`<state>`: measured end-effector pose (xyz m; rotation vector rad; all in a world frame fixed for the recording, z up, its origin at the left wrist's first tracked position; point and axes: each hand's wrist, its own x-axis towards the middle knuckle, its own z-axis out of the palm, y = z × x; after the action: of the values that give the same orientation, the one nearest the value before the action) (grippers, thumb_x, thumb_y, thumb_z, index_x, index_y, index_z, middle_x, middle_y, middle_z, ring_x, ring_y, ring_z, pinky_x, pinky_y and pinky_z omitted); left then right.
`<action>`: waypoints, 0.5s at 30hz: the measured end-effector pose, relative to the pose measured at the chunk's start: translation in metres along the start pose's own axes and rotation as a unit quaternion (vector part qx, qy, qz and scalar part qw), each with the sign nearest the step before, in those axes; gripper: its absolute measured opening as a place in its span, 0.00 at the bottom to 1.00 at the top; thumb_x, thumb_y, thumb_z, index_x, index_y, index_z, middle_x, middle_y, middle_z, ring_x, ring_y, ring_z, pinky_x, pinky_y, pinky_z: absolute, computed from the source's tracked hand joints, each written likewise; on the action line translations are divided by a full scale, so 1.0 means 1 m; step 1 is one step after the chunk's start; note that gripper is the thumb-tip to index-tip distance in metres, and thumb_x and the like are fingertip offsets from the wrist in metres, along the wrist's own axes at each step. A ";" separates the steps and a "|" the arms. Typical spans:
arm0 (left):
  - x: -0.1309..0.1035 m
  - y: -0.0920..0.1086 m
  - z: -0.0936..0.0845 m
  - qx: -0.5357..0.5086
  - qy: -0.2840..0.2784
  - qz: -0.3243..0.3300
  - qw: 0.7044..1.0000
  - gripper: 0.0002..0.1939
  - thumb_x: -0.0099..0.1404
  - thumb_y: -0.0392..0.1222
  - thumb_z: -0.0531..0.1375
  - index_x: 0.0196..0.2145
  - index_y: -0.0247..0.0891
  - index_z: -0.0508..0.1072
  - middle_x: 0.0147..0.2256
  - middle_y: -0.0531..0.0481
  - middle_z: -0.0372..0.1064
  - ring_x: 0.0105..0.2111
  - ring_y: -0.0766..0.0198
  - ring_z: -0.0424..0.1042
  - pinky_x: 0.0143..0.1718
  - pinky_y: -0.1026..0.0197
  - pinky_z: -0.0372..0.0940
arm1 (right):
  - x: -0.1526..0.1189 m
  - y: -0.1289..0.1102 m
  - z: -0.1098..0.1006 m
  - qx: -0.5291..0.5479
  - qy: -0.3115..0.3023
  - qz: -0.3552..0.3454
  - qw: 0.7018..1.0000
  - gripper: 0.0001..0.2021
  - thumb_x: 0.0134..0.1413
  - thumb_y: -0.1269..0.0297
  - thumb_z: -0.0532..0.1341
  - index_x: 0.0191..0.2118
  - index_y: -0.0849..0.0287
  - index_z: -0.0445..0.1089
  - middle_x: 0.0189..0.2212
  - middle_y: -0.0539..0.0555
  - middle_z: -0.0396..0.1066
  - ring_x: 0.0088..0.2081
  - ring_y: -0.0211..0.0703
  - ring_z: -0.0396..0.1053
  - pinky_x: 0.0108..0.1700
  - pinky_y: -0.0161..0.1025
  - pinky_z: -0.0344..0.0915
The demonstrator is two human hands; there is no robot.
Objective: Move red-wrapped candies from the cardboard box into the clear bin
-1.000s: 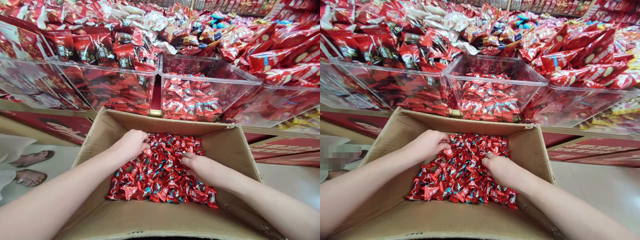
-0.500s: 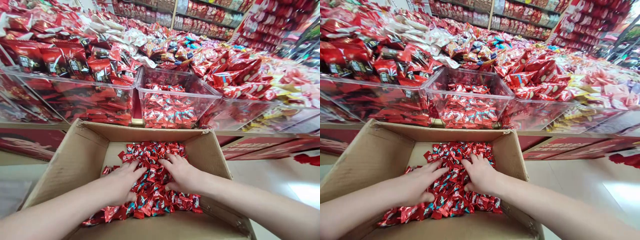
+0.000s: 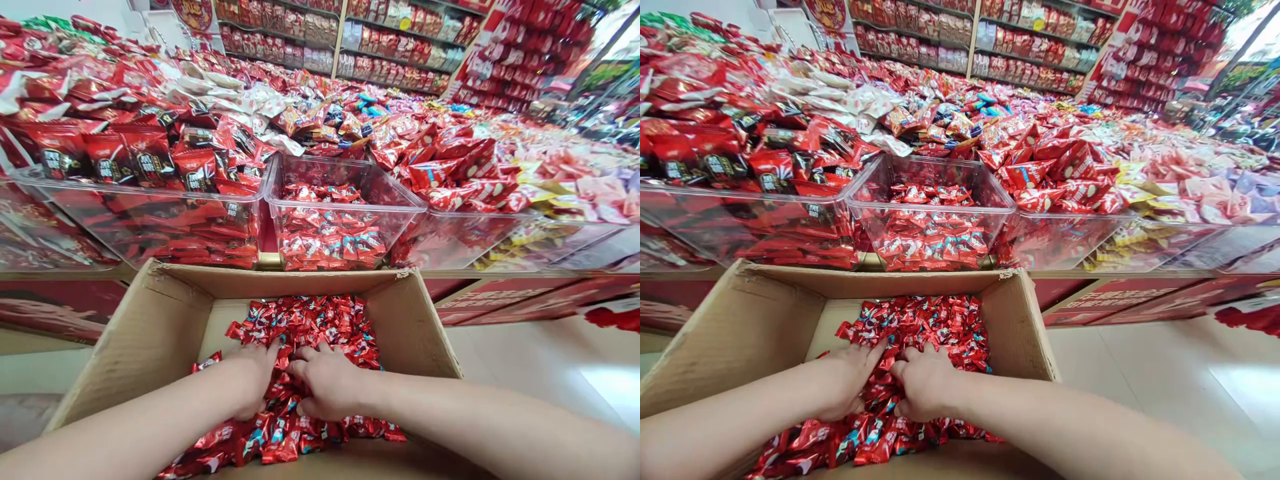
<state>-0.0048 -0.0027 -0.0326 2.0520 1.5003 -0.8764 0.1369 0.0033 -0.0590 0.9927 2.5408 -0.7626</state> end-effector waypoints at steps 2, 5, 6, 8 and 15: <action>-0.008 0.000 0.004 0.006 -0.033 -0.004 0.999 0.44 0.40 0.34 0.63 0.57 0.27 0.54 0.51 0.22 0.59 0.48 0.34 0.63 0.44 0.41 0.60 | -0.003 -0.004 0.004 -0.012 0.022 -0.015 1.000 0.23 0.44 0.57 0.56 0.49 0.56 0.62 0.43 0.59 0.64 0.42 0.57 0.62 0.38 0.54 0.63; -0.014 -0.005 0.001 0.001 -0.060 0.011 0.998 0.45 0.39 0.35 0.63 0.57 0.31 0.55 0.49 0.26 0.64 0.45 0.35 0.66 0.42 0.42 0.63 | -0.006 -0.009 0.011 -0.056 0.055 -0.048 0.996 0.16 0.45 0.64 0.55 0.42 0.61 0.66 0.36 0.59 0.66 0.36 0.50 0.64 0.36 0.47 0.65; -0.014 -0.007 -0.003 -0.004 -0.061 0.017 0.998 0.42 0.40 0.38 0.63 0.55 0.33 0.59 0.46 0.29 0.69 0.43 0.37 0.69 0.41 0.43 0.64 | -0.006 -0.011 0.012 -0.069 0.063 -0.059 0.994 0.15 0.45 0.65 0.55 0.40 0.62 0.66 0.34 0.59 0.66 0.34 0.49 0.64 0.36 0.46 0.65; -0.012 -0.013 -0.011 -0.010 -0.046 0.026 0.999 0.31 0.41 0.43 0.62 0.47 0.36 0.70 0.39 0.34 0.74 0.37 0.39 0.72 0.37 0.45 0.66 | -0.009 -0.015 0.014 -0.091 0.069 -0.072 0.991 0.12 0.45 0.66 0.55 0.38 0.63 0.66 0.32 0.60 0.67 0.32 0.48 0.65 0.34 0.44 0.65; 0.019 -0.020 -0.019 -0.007 0.093 0.095 0.991 0.31 0.55 0.37 0.53 0.57 0.46 0.53 0.61 0.46 0.45 0.57 0.48 0.49 0.53 0.48 0.51 | -0.013 -0.023 0.013 -0.061 0.074 -0.084 0.992 0.26 0.47 0.50 0.54 0.49 0.61 0.60 0.38 0.63 0.66 0.36 0.54 0.66 0.31 0.47 0.66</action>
<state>-0.0159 0.0293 -0.0332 2.2739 1.3685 -0.6131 0.1313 -0.0255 -0.0558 0.8339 2.7896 -0.5880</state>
